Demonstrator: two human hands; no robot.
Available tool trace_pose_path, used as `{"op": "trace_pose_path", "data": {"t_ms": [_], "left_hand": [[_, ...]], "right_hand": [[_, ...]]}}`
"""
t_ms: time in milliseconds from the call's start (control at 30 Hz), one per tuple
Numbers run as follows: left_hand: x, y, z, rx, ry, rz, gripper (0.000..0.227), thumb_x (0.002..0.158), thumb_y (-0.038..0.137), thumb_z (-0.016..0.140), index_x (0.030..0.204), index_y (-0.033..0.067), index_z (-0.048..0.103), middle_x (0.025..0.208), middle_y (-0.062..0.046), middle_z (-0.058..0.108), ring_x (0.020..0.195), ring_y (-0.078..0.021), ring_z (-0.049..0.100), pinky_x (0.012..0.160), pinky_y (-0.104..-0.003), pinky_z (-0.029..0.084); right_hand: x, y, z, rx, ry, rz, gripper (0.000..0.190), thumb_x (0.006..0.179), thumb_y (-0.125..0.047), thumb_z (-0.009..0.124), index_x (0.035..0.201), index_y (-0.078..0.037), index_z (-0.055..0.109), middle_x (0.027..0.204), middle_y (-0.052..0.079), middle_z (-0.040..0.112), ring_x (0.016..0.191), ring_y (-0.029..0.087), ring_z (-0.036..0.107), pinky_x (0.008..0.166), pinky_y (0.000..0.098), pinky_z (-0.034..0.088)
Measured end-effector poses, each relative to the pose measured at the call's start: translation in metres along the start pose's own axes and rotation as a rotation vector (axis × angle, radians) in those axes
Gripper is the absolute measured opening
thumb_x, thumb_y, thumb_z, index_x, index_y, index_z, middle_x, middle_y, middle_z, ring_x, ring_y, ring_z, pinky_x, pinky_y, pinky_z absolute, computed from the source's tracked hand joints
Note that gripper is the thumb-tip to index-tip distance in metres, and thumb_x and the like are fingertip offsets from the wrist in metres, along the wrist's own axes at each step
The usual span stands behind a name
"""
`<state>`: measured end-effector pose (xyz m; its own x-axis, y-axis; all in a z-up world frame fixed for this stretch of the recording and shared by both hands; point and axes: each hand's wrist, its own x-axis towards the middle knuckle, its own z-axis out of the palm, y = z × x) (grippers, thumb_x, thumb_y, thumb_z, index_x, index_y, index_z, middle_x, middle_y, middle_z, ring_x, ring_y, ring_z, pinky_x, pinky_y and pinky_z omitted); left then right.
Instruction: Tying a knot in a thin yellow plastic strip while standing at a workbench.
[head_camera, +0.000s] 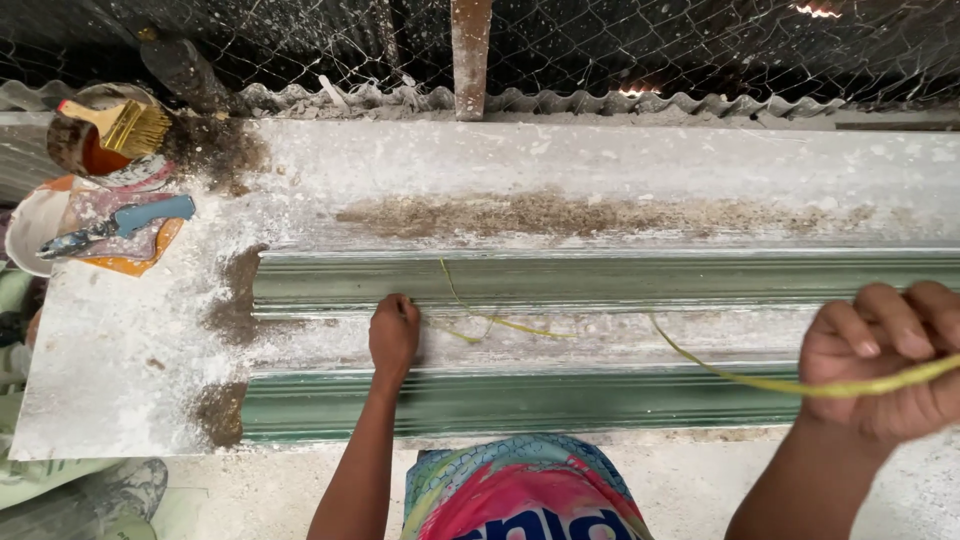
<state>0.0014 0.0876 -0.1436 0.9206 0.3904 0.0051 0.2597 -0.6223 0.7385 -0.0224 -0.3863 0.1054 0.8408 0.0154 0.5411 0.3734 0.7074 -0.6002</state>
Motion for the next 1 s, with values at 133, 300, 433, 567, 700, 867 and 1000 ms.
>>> {"op": "trace_pose_path", "data": {"t_ms": [133, 300, 433, 567, 700, 867, 1000], "left_hand": [[0.005, -0.021, 0.006, 0.071, 0.031, 0.014, 0.019, 0.096, 0.017, 0.059, 0.100, 0.0014, 0.069, 0.094, -0.017, 0.072, 0.075, -0.0379, 0.066, 0.068, -0.047, 0.052], [0.009, 0.010, -0.006, 0.143, -0.038, -0.151, 0.031, 0.101, 0.024, 0.048, 0.128, 0.0114, 0.056, 0.115, -0.018, 0.061, 0.102, -0.0468, 0.068, 0.084, -0.063, 0.058], [-0.012, 0.081, -0.033, 0.064, 0.077, 0.083, 0.051, 0.094, 0.008, 0.055, 0.142, -0.0057, 0.045, 0.137, -0.033, 0.042, 0.116, -0.0576, 0.057, 0.089, -0.064, 0.056], [-0.047, 0.165, -0.073, -0.359, -0.267, 0.242, 0.033, 0.103, 0.014, 0.054, 0.128, -0.0049, 0.063, 0.118, -0.028, 0.064, 0.108, -0.0510, 0.064, 0.089, -0.053, 0.055], [-0.061, 0.182, -0.065, -0.486, -0.380, 0.277, 0.024, 0.099, 0.025, 0.066, 0.117, 0.0130, 0.076, 0.107, -0.008, 0.075, 0.093, -0.0306, 0.075, 0.073, -0.036, 0.064], [-0.062, 0.182, -0.057, -0.490, -0.320, 0.308, 0.015, 0.098, 0.018, 0.067, 0.108, 0.0127, 0.077, 0.097, -0.007, 0.076, 0.081, -0.0293, 0.075, 0.068, -0.036, 0.063], [-0.062, 0.180, -0.050, -0.437, -0.289, 0.330, 0.013, 0.098, 0.018, 0.067, 0.104, 0.0127, 0.077, 0.096, -0.006, 0.077, 0.079, -0.0285, 0.074, 0.066, -0.035, 0.061]], "right_hand": [[0.010, 0.060, -0.006, -0.062, 0.132, 0.026, 0.017, 0.111, -0.028, 0.072, 0.125, -0.027, 0.083, 0.104, -0.010, 0.080, 0.079, 0.003, 0.072, 0.064, 0.0175, 0.059], [-0.015, 0.158, 0.027, -0.692, 0.398, 0.528, 0.004, 0.099, -0.008, 0.067, 0.099, -0.009, 0.063, 0.087, -0.004, 0.064, 0.071, 0.002, 0.064, 0.066, 0.0126, 0.053], [-0.033, 0.188, 0.048, -0.757, 0.138, 0.742, 0.021, 0.097, -0.008, 0.068, 0.114, 0.003, 0.073, 0.085, 0.009, 0.072, 0.073, 0.013, 0.065, 0.069, 0.0283, 0.058], [-0.034, 0.199, 0.064, -0.779, 0.038, 0.812, 0.023, 0.094, -0.007, 0.072, 0.114, 0.003, 0.074, 0.080, 0.012, 0.073, 0.072, 0.012, 0.066, 0.068, 0.0255, 0.058], [-0.032, 0.204, 0.069, -0.787, 0.026, 0.807, 0.021, 0.094, -0.006, 0.073, 0.113, 0.003, 0.071, 0.081, 0.012, 0.074, 0.071, 0.010, 0.066, 0.066, 0.0238, 0.058], [-0.031, 0.204, 0.064, -0.780, 0.062, 0.792, 0.021, 0.094, -0.007, 0.074, 0.112, 0.004, 0.072, 0.080, 0.013, 0.074, 0.070, 0.012, 0.068, 0.065, 0.0247, 0.059], [-0.031, 0.201, 0.066, -0.828, 0.079, 0.781, 0.020, 0.094, -0.010, 0.075, 0.111, 0.002, 0.074, 0.080, 0.010, 0.074, 0.069, 0.009, 0.065, 0.061, 0.0256, 0.057]]}}
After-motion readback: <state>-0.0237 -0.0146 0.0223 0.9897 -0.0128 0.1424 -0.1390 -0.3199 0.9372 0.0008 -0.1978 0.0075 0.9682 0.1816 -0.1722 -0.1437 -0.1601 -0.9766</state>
